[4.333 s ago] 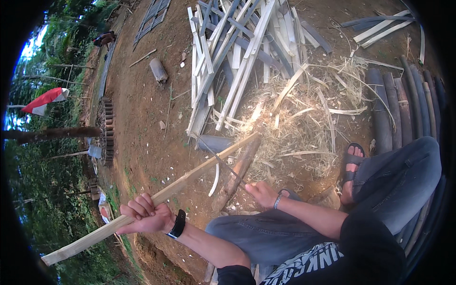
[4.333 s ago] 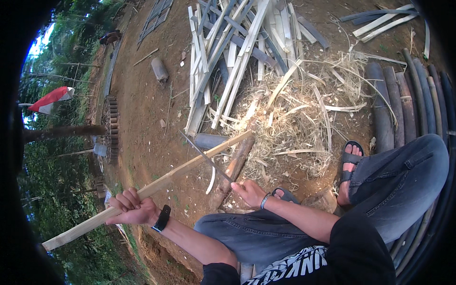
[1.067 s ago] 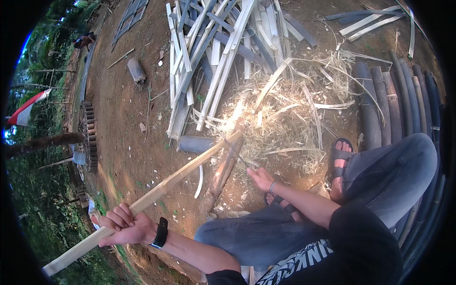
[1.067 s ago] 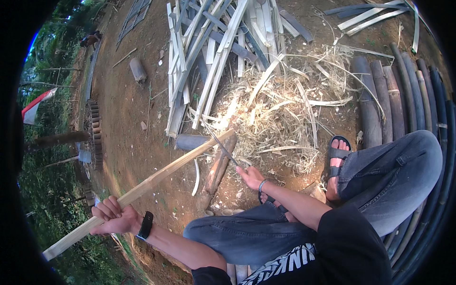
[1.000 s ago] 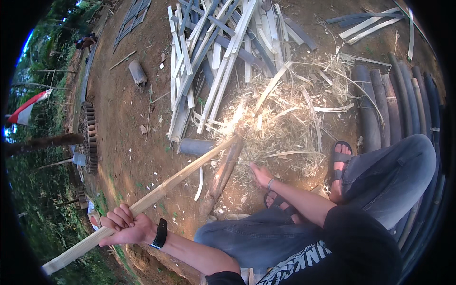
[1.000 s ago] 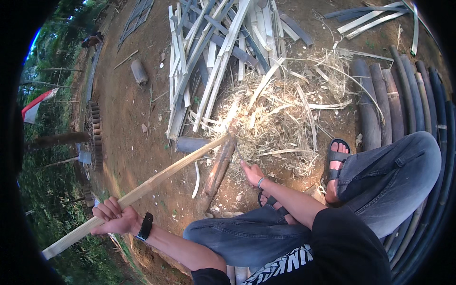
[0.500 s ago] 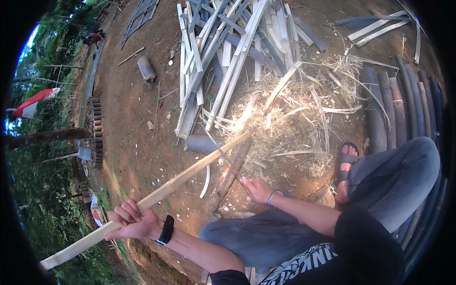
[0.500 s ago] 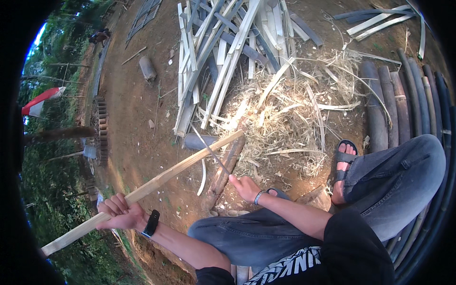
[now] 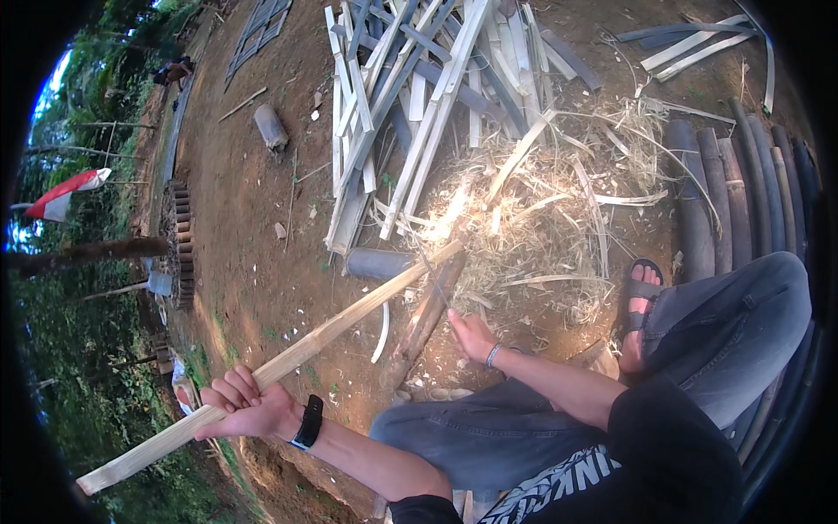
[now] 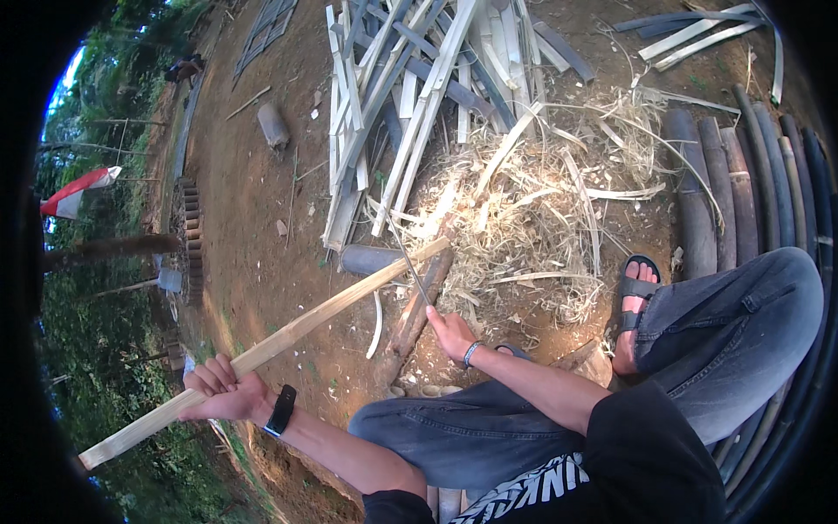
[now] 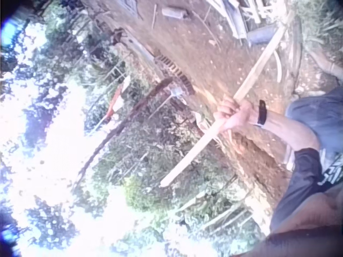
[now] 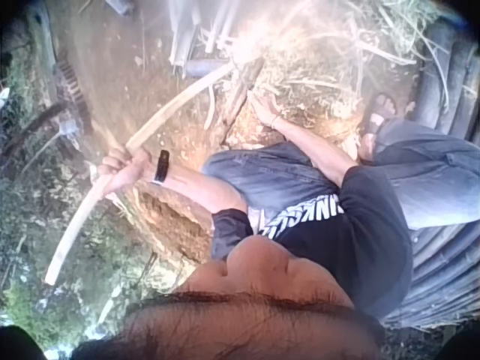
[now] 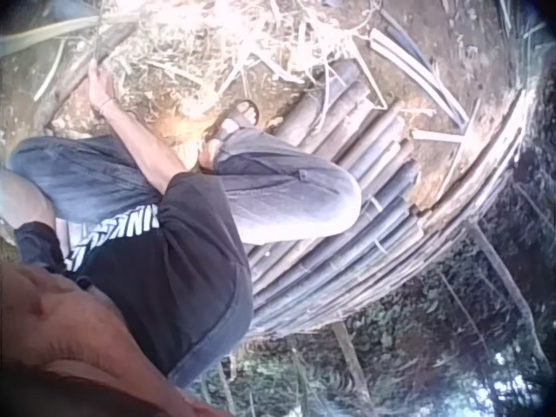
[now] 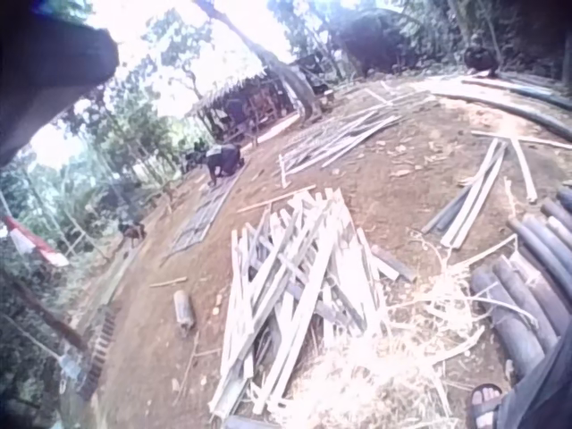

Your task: The person shaves strips of wood using a blade, holding the wood piece by hand and pulling the blade towards themselves to remove shavings.

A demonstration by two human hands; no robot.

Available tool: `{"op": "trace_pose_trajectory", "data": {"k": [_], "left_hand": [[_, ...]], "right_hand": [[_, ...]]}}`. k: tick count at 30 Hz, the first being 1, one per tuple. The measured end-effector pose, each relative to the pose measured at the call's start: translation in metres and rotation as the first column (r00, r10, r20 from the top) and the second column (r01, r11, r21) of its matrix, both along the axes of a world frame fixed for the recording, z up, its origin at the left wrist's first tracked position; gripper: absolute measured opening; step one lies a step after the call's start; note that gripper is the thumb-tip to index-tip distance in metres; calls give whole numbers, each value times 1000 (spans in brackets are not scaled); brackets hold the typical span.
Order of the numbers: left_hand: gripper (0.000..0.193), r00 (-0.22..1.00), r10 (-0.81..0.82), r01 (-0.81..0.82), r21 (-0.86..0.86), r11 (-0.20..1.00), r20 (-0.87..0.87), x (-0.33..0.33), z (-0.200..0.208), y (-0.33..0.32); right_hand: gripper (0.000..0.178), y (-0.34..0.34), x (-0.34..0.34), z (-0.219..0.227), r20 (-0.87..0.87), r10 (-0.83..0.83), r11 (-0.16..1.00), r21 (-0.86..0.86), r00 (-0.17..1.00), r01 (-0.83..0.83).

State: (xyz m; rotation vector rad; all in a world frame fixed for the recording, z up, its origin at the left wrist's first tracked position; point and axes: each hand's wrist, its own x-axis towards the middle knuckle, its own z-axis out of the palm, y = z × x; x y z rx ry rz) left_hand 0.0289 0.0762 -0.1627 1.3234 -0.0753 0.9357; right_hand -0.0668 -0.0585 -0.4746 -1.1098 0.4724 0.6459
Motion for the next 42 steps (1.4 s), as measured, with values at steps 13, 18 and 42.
{"op": "trace_pose_trajectory", "data": {"k": [13, 18, 42], "left_hand": [[62, 996, 77, -76, 18, 997, -47, 2, 2, -5], [60, 1000, 28, -28, 0, 1000, -2, 3, 2, -5], [58, 976, 215, -216, -26, 976, -29, 11, 1, -8]], "right_hand": [[74, -3, -5, -12, 305, 167, 962, -260, 937, -87], [74, -15, 5, -40, -39, -38, 983, -180, 999, 30], [76, -1, -11, 9, 240, 196, 965, -219, 951, -144]]}}
